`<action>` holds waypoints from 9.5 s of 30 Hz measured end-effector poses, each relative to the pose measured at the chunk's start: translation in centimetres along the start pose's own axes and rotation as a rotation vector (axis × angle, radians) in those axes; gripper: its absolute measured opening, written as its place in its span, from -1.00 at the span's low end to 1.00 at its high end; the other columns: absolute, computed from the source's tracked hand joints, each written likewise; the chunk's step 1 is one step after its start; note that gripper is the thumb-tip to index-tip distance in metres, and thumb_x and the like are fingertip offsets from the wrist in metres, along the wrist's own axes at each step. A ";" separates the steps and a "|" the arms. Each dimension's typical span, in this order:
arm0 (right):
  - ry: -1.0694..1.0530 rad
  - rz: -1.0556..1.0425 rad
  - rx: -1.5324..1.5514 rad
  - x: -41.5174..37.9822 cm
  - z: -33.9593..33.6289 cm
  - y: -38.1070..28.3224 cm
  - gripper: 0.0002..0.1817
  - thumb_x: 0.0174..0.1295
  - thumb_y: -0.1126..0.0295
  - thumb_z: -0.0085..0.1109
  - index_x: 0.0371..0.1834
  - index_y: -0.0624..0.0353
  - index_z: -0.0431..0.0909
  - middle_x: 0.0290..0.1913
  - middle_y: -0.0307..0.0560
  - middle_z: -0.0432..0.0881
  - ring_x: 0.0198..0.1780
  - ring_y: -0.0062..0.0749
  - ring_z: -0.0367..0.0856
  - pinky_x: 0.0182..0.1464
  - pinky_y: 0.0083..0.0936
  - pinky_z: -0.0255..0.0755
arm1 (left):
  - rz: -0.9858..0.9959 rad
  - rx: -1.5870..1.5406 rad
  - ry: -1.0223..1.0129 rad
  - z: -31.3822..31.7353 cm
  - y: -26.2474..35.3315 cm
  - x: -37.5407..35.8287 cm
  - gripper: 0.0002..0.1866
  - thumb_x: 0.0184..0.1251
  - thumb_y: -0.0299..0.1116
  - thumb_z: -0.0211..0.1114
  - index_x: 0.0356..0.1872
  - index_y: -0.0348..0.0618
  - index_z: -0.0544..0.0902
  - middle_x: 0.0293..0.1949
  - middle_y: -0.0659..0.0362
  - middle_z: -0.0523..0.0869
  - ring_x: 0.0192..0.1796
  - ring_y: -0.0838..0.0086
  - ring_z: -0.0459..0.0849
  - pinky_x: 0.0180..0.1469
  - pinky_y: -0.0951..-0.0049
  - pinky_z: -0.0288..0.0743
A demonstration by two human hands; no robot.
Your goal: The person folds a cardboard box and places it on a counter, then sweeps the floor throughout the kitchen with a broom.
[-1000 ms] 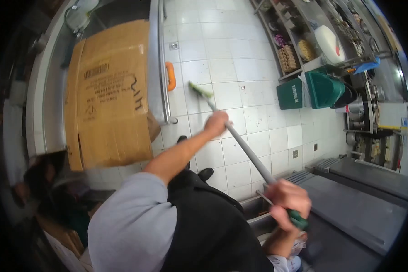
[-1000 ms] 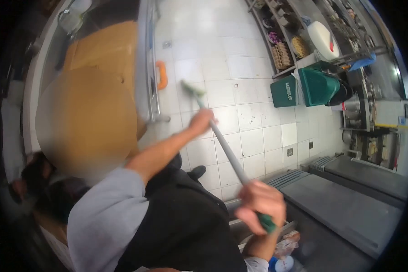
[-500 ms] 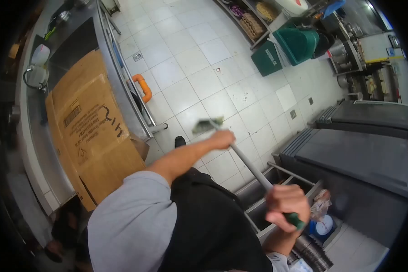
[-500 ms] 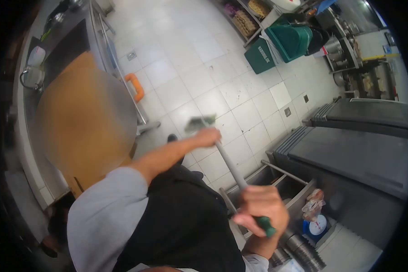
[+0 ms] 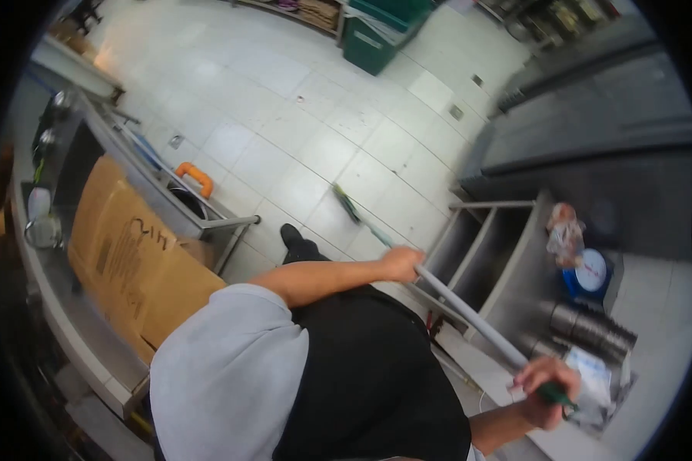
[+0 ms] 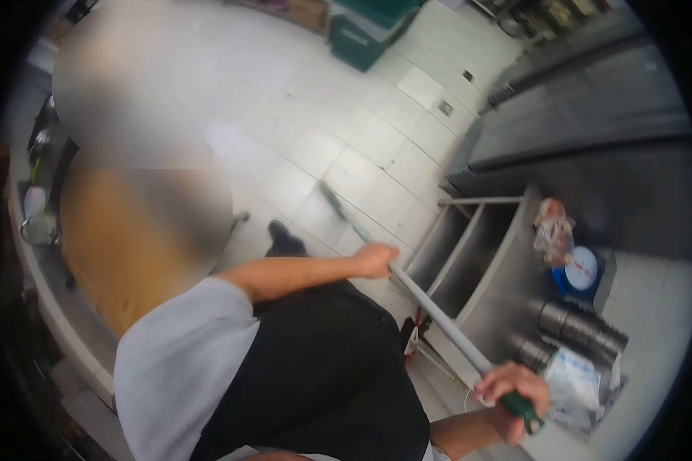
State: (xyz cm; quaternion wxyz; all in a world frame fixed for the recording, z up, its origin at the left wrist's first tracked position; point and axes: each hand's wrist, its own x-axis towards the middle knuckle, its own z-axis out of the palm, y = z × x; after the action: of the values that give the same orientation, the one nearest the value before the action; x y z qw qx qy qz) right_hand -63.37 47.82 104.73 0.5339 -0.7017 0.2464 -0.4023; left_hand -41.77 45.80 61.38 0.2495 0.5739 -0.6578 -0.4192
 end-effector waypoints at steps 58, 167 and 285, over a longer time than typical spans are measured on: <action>0.145 0.066 -0.187 34.7 -13.6 16.7 -0.33 0.52 -0.13 0.26 -0.58 0.19 0.35 -0.59 -0.09 0.50 -0.42 -0.09 0.64 -0.40 -0.12 0.81 | 0.195 0.001 -0.188 -11.6 -2.7 45.2 -0.78 0.19 -0.27 0.48 -0.16 -0.05 0.80 -0.08 0.01 0.81 0.12 -0.03 0.77 0.11 -0.07 0.69; 0.007 1.386 0.471 115.4 -5.9 102.8 0.02 0.61 -0.42 -0.27 0.80 0.22 -0.05 0.73 0.27 0.15 0.66 0.28 0.21 0.51 0.39 0.29 | -0.951 -0.697 1.501 -68.3 -15.4 57.1 -0.61 0.74 -0.03 0.17 -0.07 -0.19 0.68 0.18 -0.07 0.77 0.37 0.19 0.67 0.23 0.12 0.65; -0.473 0.388 -1.309 111.6 14.7 71.0 -0.01 0.20 -0.50 0.32 0.53 -0.04 0.59 0.64 0.18 0.41 0.63 0.24 0.35 0.54 0.08 0.40 | -0.752 -0.562 1.605 -92.6 -30.6 21.3 -0.60 0.69 0.00 0.21 -0.31 -0.09 0.57 0.11 0.00 0.85 0.25 0.25 0.71 0.25 0.12 0.54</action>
State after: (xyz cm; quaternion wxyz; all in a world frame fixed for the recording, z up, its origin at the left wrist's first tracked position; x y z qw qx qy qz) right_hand 16.68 -52.49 69.49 0.1049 -0.8895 0.4350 0.0927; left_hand 45.22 1.03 80.99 0.6073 0.7861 0.0665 -0.0940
